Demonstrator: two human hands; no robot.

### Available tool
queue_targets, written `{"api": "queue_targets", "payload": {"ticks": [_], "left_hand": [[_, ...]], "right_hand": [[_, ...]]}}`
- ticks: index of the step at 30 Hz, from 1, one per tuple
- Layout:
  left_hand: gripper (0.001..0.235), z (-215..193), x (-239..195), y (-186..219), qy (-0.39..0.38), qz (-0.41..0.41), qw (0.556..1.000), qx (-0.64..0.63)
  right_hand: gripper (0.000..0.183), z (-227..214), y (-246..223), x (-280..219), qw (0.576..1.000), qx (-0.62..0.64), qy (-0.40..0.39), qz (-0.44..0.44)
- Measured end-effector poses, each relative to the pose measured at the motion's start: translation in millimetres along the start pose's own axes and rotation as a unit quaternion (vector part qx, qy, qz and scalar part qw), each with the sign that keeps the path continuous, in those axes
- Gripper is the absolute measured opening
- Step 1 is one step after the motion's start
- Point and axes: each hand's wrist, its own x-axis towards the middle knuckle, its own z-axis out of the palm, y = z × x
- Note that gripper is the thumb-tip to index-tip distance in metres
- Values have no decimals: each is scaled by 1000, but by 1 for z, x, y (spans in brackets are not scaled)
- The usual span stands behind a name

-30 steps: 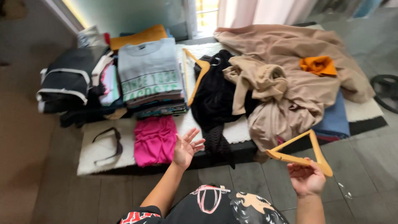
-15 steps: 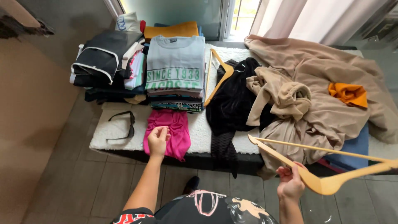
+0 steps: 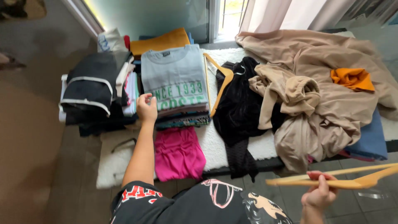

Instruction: The person picks up folded t-shirts from a pile on a table, places them onto wooden hangers, and hangs them on a clothing rack. The person repeats this process for several shirts of different colors.

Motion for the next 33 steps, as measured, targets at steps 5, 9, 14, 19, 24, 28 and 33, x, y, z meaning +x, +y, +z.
{"api": "queue_targets", "payload": {"ticks": [5, 9, 14, 19, 24, 28, 33], "left_hand": [[46, 67, 92, -47, -42, 58, 994, 87], [64, 115, 152, -76, -96, -56, 982, 153], [52, 134, 189, -70, -46, -98, 988, 111], [48, 122, 208, -44, -87, -113, 951, 276], [14, 117, 204, -48, -2, -48, 977, 209], [15, 99, 186, -2, 35, 209, 977, -15], [11, 60, 90, 138, -149, 261, 933, -197]], "right_hand": [[11, 29, 21, -35, 999, -11, 19, 27], [6, 47, 29, -68, 999, -43, -21, 24], [16, 42, 24, -100, 990, -137, -26, 4], [13, 38, 8, -124, 986, -166, -9, 18], [19, 22, 14, -132, 991, -130, 19, 14], [22, 14, 5, -129, 994, -96, 28, 37], [26, 16, -37, -128, 989, -143, 20, 29]]}}
